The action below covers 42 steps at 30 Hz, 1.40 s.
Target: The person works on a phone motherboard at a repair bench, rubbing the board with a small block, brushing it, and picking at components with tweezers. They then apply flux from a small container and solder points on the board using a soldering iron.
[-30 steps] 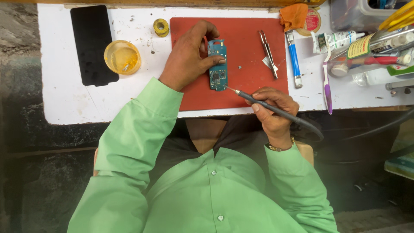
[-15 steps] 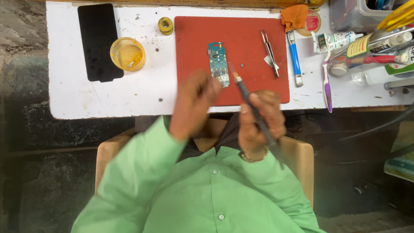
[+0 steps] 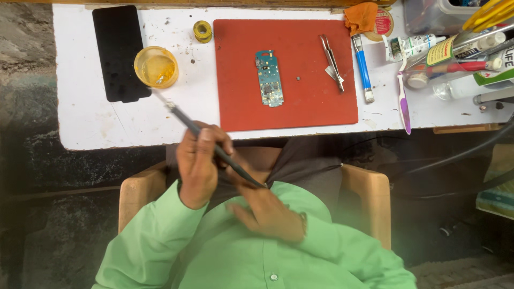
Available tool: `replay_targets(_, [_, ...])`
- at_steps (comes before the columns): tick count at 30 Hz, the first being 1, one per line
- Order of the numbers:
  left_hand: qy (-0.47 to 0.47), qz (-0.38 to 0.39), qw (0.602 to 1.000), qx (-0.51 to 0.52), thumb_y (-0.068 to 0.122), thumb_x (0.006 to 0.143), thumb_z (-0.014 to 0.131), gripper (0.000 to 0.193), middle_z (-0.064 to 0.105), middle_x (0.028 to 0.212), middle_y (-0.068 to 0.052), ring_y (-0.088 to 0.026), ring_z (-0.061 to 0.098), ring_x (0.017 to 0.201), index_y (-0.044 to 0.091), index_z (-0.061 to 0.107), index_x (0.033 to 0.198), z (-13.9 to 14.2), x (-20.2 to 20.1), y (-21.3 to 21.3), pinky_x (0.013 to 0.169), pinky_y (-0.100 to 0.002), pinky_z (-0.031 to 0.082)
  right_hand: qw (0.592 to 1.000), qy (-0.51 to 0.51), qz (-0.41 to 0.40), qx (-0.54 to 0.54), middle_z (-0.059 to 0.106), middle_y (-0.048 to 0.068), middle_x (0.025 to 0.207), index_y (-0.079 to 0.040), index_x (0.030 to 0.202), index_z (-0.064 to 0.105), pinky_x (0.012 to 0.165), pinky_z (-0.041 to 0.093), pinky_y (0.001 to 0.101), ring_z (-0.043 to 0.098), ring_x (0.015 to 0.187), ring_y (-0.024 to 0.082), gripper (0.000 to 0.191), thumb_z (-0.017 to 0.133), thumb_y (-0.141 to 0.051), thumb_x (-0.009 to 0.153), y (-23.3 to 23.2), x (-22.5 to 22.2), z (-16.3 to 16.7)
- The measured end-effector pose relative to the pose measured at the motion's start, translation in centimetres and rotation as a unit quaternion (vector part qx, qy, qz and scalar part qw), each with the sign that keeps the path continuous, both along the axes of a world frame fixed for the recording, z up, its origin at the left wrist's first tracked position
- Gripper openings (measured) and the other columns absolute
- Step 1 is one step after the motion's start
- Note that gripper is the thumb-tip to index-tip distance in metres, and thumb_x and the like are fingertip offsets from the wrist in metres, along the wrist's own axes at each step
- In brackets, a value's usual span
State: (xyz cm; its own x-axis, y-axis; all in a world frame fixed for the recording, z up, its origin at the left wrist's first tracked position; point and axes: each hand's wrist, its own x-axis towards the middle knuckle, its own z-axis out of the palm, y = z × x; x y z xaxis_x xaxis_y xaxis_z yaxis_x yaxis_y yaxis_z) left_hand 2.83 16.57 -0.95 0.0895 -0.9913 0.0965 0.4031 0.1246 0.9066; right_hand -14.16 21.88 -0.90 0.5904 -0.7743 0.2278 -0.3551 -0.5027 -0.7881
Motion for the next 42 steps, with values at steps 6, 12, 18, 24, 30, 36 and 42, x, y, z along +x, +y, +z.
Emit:
replay_targets(6, [0.025, 0.144, 0.988, -0.049, 0.027, 0.116, 0.042, 0.024, 0.061, 0.08, -0.01, -0.011, 0.053, 0.06, 0.007, 0.048, 0.103, -2.1, 2.6, -1.6, 0.051, -0.023, 0.041, 0.989, -0.032, -0.053, -0.137, 0.075, 0.006, 0.104, -0.003, 0.105, 0.072, 0.085, 0.063, 0.0329, 0.077, 0.097, 0.023, 0.014, 0.075, -0.013, 0.094, -3.0, -7.2, 4.3])
replay_targets(12, [-0.001, 0.274, 0.96, -0.057, 0.025, 0.116, 0.045, 0.021, 0.054, 0.081, -0.005, -0.006, 0.044, 0.056, 0.007, 0.047, 0.105, -3.7, 5.2, -4.7, 0.049, -0.02, 0.035, 0.908, 0.107, -0.354, -0.197, 0.065, 0.015, 0.092, 0.003, 0.105, 0.073, 0.07, 0.05, 0.0389, 0.064, 0.078, 0.027, 0.02, 0.084, -0.011, 0.095, -16.6, -11.7, 4.8])
replay_targets(18, [-0.061, 0.328, 0.942, -0.04, 0.001, 0.103, 0.077, 0.029, 0.041, 0.089, 0.001, -0.006, 0.046, 0.065, 0.005, 0.05, 0.114, -3.1, 5.5, -7.2, 0.056, -0.02, 0.04, 0.86, 0.211, -0.381, -0.267, 0.068, 0.013, 0.086, -0.002, 0.093, 0.076, 0.071, 0.05, 0.0455, 0.066, 0.079, 0.032, 0.01, 0.084, -0.009, 0.09, -20.4, -12.7, 2.4])
replay_targets(24, [-0.212, 0.324, 0.922, 0.012, 0.006, 0.08, 0.096, 0.073, 0.041, 0.099, 0.002, -0.005, 0.045, 0.073, 0.002, 0.049, 0.136, -1.3, 5.2, -7.4, 0.061, -0.018, 0.044, 0.917, 0.064, -0.302, -0.254, 0.069, 0.011, 0.095, 0.001, 0.102, 0.07, 0.074, 0.054, 0.0372, 0.069, 0.081, 0.024, 0.006, 0.075, -0.002, 0.1, -18.4, -9.1, 5.1])
replay_targets(30, [-0.327, 0.297, 0.896, 0.028, 0.012, 0.072, 0.102, 0.087, 0.045, 0.095, -0.001, -0.01, 0.044, 0.071, 0.0, 0.048, 0.138, -0.9, 5.8, -8.7, 0.062, -0.025, 0.045, 0.936, 0.052, -0.149, -0.315, 0.064, 0.007, 0.086, -0.004, 0.099, 0.073, 0.063, 0.05, 0.0362, 0.063, 0.07, 0.021, 0.008, 0.079, -0.003, 0.094, -16.5, 1.4, 6.9])
replay_targets(36, [-0.371, 0.303, 0.878, 0.007, 0.008, 0.076, 0.097, 0.071, 0.048, 0.092, -0.004, -0.017, 0.053, 0.082, 0.003, 0.054, 0.132, -1.4, 5.6, -8.9, 0.073, -0.033, 0.05, 0.91, 0.098, -0.093, -0.393, 0.057, 0.009, 0.09, -0.005, 0.089, 0.068, 0.075, 0.053, 0.0411, 0.062, 0.087, 0.029, 0.008, 0.074, -0.002, 0.084, -19.0, 7.2, 6.1])
replay_targets(42, [-0.381, 0.296, 0.875, 0.028, 0.007, 0.078, 0.093, 0.06, 0.049, 0.092, -0.004, -0.019, 0.053, 0.078, 0.006, 0.057, 0.127, -1.0, 5.4, -8.7, 0.068, -0.036, 0.048, 0.942, 0.109, -0.074, -0.308, 0.057, 0.009, 0.086, -0.004, 0.085, 0.069, 0.071, 0.051, 0.043, 0.06, 0.081, 0.03, 0.005, 0.074, -0.003, 0.085, -19.3, 8.1, 4.7])
